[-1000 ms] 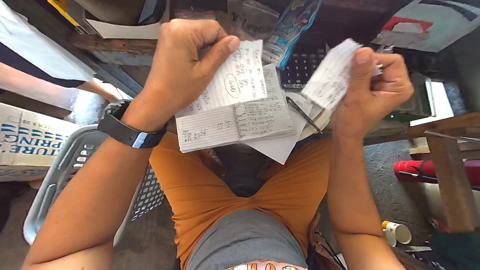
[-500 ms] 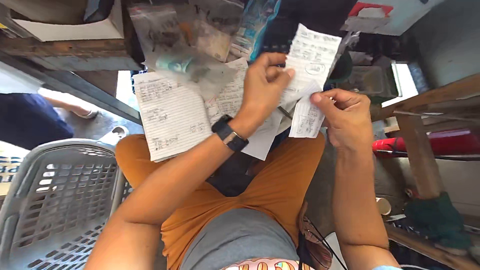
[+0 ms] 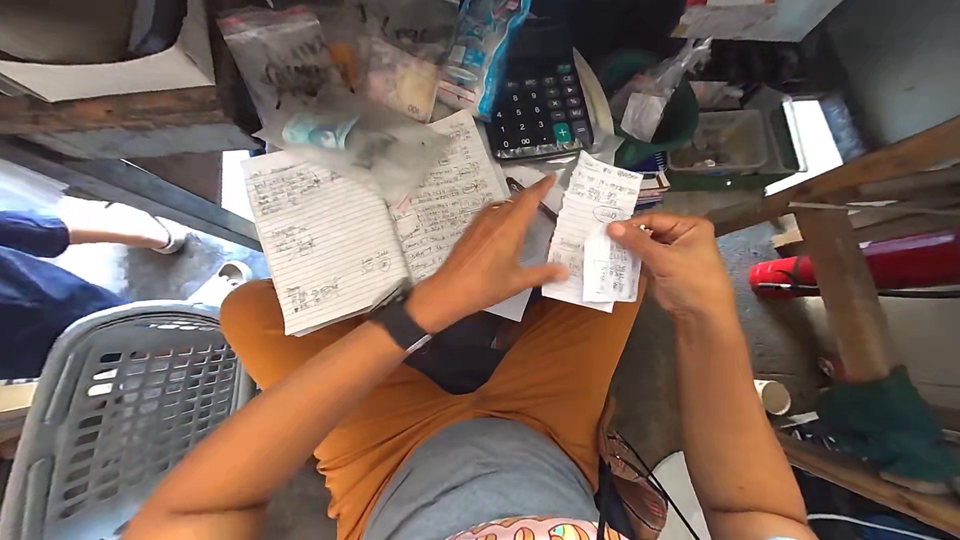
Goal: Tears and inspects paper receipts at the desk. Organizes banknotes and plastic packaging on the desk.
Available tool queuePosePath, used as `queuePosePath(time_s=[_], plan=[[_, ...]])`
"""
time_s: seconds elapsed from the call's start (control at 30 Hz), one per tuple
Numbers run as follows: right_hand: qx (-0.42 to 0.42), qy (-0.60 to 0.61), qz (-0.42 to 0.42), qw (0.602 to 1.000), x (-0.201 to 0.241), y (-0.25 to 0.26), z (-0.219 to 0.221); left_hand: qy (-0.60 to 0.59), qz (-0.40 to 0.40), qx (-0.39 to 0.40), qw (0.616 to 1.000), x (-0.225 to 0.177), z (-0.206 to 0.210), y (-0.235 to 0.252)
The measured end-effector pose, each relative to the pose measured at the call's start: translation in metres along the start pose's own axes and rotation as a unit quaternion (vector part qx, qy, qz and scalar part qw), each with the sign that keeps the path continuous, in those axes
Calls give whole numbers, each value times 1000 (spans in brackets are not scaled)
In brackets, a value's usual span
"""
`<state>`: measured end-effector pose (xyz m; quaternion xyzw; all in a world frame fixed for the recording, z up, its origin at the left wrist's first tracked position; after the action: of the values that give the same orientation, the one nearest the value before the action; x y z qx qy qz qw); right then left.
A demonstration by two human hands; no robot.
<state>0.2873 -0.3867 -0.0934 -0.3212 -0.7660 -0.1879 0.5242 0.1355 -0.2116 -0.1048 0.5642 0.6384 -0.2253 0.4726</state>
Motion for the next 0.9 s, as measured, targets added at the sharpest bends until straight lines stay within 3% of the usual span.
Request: queuePosePath(time_s=[0.1,0.33,0.47,0.77,0.9], plan=[[19,-28,53,998,-4,-9,-10,184,-24,75,980,14,-18,-16],[-1,-16,137,990,-13,-18,13,302,-8,143,942,14,-24,-22],[-10,-31,141,990,-8,-16,18,388,62,136,909,6,-16,-31],[1,97,110,989,4,21,57,351,103,84,927,3,-26,-44],[18,67,84,994,5,12,47,344,84,69,933,23,-19,-40]])
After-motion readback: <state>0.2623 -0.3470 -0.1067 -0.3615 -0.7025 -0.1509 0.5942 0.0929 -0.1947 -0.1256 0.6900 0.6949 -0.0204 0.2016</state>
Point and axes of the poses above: each hand's wrist, its own y-axis towards the middle knuckle, its own z-axis out of the palm, x = y × z, the point moved 2 cm from there along y, towards the middle knuckle, and after that the axes turned 11 degrees about -y, right-handed, at the moved point
